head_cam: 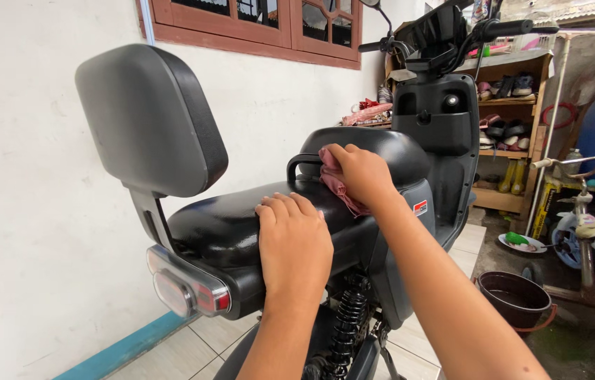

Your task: The person wipes the rear seat, backrest, and rear fender of a black motorcycle using a pink cloth. They repeatedly rub the same areas, including the suspension springs and license plate holder, without visible dirt removal or a clear final state.

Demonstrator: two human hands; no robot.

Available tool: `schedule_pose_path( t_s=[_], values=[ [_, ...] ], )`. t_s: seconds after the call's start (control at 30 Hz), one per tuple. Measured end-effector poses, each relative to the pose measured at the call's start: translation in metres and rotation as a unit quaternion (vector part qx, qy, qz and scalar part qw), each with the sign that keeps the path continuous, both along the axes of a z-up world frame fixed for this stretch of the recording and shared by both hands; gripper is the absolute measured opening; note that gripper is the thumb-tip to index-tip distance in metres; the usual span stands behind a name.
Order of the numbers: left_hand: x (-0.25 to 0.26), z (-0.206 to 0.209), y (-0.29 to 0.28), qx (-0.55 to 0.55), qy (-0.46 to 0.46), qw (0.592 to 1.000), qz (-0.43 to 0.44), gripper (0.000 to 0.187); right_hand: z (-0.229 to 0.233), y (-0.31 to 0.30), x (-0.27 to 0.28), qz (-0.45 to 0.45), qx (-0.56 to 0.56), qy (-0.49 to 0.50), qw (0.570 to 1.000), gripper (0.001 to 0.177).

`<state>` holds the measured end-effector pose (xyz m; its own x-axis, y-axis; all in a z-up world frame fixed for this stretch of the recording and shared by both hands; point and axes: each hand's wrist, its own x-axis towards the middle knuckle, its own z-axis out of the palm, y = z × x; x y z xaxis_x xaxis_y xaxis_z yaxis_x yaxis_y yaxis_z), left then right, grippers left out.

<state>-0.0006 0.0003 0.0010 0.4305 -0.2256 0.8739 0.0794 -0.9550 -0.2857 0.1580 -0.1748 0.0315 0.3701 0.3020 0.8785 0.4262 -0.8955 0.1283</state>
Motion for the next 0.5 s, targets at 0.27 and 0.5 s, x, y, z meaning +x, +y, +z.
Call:
schedule_pose_path(
  t_s=[0.27,0.5],
  values=[
    [0.007,0.007,0.0,0.004,0.016,1.0,0.01,0.052,0.052,0.041,0.048,-0.108,-0.162,0.112,0.974,0.023],
    [0.011,0.006,0.004,0.002,0.044,0.999,0.001,0.055,0.075,0.08,0.117,-0.121,-0.231,0.294,0.92,0.035]
  ],
)
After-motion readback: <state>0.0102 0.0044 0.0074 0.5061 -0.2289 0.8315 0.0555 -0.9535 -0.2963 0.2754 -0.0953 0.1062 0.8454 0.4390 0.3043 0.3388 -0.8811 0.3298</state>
